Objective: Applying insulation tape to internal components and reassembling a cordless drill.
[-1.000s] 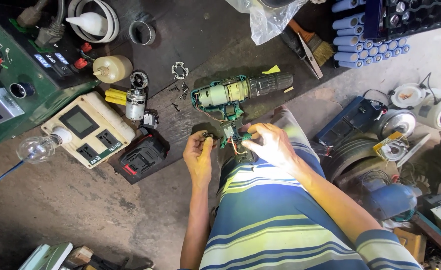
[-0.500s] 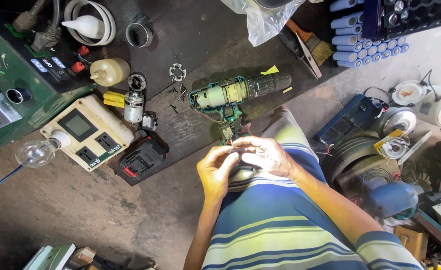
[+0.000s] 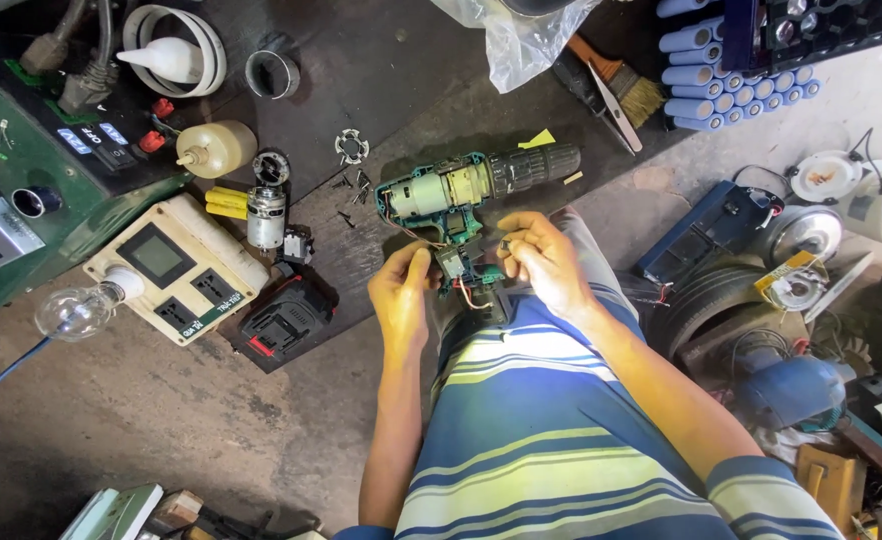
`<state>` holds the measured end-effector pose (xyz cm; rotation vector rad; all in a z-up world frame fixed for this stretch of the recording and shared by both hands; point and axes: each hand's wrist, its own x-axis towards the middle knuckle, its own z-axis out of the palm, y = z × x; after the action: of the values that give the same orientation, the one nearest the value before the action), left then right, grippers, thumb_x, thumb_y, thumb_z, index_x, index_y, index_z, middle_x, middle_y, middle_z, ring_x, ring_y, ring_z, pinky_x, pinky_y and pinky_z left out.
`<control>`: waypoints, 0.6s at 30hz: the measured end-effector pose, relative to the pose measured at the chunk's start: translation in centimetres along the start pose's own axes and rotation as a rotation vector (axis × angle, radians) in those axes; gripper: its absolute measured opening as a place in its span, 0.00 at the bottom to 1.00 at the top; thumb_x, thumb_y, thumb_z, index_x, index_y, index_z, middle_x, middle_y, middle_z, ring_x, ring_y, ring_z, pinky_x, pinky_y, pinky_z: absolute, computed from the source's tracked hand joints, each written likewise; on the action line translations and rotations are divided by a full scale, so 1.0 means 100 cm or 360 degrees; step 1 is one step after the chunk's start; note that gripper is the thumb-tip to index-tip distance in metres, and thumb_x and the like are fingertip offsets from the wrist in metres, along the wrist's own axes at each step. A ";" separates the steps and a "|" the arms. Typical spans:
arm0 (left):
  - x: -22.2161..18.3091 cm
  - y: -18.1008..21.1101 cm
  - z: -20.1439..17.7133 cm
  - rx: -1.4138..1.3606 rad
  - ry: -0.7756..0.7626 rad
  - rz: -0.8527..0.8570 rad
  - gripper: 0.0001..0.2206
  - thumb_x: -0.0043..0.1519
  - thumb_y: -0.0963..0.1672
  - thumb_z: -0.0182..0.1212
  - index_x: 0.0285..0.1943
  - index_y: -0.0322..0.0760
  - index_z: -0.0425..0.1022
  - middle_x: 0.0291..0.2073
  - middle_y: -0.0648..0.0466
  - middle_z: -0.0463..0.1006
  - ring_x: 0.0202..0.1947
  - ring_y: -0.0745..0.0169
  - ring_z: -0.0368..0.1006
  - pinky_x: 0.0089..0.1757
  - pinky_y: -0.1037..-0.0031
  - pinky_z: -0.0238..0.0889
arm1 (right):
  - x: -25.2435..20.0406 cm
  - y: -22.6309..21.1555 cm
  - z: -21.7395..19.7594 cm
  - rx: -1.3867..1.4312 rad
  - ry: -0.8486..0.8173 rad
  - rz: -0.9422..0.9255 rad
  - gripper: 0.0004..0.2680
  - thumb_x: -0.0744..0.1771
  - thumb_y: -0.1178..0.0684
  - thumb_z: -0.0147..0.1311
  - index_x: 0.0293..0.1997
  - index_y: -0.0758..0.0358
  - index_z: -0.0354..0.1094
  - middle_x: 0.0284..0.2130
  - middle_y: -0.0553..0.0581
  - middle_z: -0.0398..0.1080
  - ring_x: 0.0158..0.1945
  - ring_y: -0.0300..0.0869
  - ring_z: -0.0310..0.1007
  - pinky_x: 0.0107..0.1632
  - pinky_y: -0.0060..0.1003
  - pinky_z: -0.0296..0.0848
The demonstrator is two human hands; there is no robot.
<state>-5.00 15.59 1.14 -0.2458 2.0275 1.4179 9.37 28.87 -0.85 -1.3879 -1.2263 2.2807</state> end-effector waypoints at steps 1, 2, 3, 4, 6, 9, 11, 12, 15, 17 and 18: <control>0.002 0.004 0.003 -0.0147 -0.0066 -0.0105 0.04 0.60 0.37 0.65 0.41 0.27 0.82 0.26 0.46 0.80 0.22 0.65 0.73 0.27 0.74 0.71 | 0.002 0.002 0.000 -0.0267 0.0018 0.0026 0.09 0.67 0.58 0.50 0.51 0.64 0.71 0.24 0.59 0.72 0.25 0.38 0.72 0.25 0.27 0.68; 0.004 0.008 0.007 -0.0293 -0.0132 -0.0212 0.04 0.60 0.36 0.65 0.41 0.29 0.82 0.28 0.48 0.79 0.22 0.64 0.74 0.26 0.75 0.72 | 0.004 0.004 0.000 -0.0533 0.0036 0.0052 0.10 0.66 0.56 0.51 0.48 0.60 0.77 0.18 0.54 0.69 0.24 0.37 0.69 0.26 0.28 0.66; 0.007 0.002 0.007 -0.0287 -0.0136 -0.0212 0.04 0.60 0.36 0.65 0.41 0.29 0.82 0.28 0.48 0.79 0.22 0.64 0.74 0.26 0.75 0.72 | 0.002 -0.004 0.002 -0.0528 0.0040 0.0054 0.10 0.66 0.56 0.51 0.48 0.60 0.77 0.18 0.54 0.69 0.24 0.37 0.69 0.26 0.28 0.66; 0.009 -0.003 0.006 -0.0344 -0.0162 -0.0239 0.03 0.60 0.37 0.66 0.41 0.29 0.81 0.29 0.47 0.79 0.21 0.64 0.73 0.24 0.76 0.70 | -0.001 -0.011 0.004 -0.0676 0.0002 0.0047 0.10 0.67 0.49 0.55 0.48 0.59 0.78 0.30 0.58 0.74 0.37 0.43 0.74 0.40 0.34 0.70; 0.012 -0.011 0.005 -0.0394 -0.0200 -0.0265 0.03 0.60 0.37 0.66 0.40 0.29 0.81 0.30 0.47 0.79 0.20 0.64 0.71 0.23 0.77 0.69 | -0.002 -0.025 0.009 -0.0818 -0.0025 0.0039 0.12 0.68 0.42 0.60 0.48 0.59 0.79 0.43 0.62 0.79 0.50 0.49 0.79 0.54 0.40 0.74; 0.014 -0.018 0.005 -0.0515 -0.0246 -0.0323 0.02 0.61 0.38 0.66 0.41 0.29 0.80 0.28 0.50 0.77 0.18 0.65 0.71 0.22 0.78 0.68 | 0.002 -0.032 0.014 -0.0872 -0.0120 0.0269 0.17 0.67 0.36 0.60 0.47 0.62 0.79 0.41 0.63 0.80 0.52 0.53 0.79 0.55 0.46 0.74; 0.015 -0.019 0.006 -0.0622 -0.0244 -0.0392 0.03 0.61 0.38 0.66 0.40 0.29 0.79 0.30 0.49 0.77 0.17 0.67 0.70 0.21 0.79 0.69 | 0.006 -0.021 0.014 -0.0913 -0.0124 0.0303 0.17 0.63 0.38 0.67 0.44 0.62 0.80 0.33 0.61 0.80 0.42 0.49 0.80 0.47 0.42 0.75; 0.014 -0.014 0.007 -0.0619 -0.0240 -0.0390 0.03 0.61 0.38 0.66 0.40 0.29 0.79 0.30 0.49 0.77 0.17 0.67 0.70 0.21 0.79 0.69 | 0.004 -0.021 0.015 -0.0911 -0.0129 0.0304 0.17 0.63 0.38 0.67 0.44 0.62 0.80 0.33 0.61 0.80 0.42 0.49 0.80 0.47 0.42 0.75; 0.010 -0.001 0.010 -0.0679 -0.0240 -0.0514 0.05 0.61 0.39 0.66 0.40 0.27 0.79 0.26 0.52 0.73 0.17 0.66 0.69 0.19 0.77 0.70 | -0.001 -0.021 0.016 -0.0902 -0.0028 0.0259 0.14 0.62 0.40 0.70 0.39 0.61 0.79 0.25 0.58 0.76 0.34 0.44 0.76 0.42 0.37 0.73; 0.010 0.004 0.010 -0.0826 -0.0331 -0.0592 0.06 0.62 0.41 0.66 0.39 0.29 0.76 0.22 0.54 0.67 0.16 0.65 0.66 0.18 0.75 0.65 | -0.002 -0.018 0.018 -0.0801 -0.0038 0.0280 0.13 0.63 0.38 0.68 0.35 0.56 0.78 0.23 0.53 0.75 0.32 0.37 0.72 0.40 0.33 0.71; 0.009 0.005 0.009 -0.0821 -0.0335 -0.0594 0.06 0.62 0.41 0.66 0.39 0.29 0.76 0.22 0.54 0.67 0.16 0.65 0.66 0.18 0.75 0.65 | -0.004 -0.034 0.029 -0.0797 -0.0033 0.0282 0.13 0.63 0.38 0.68 0.35 0.56 0.78 0.23 0.53 0.75 0.32 0.37 0.72 0.40 0.33 0.71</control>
<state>-5.58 16.79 0.84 -0.6289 1.3346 1.6159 6.43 29.20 2.55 -1.6913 -1.8398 2.1882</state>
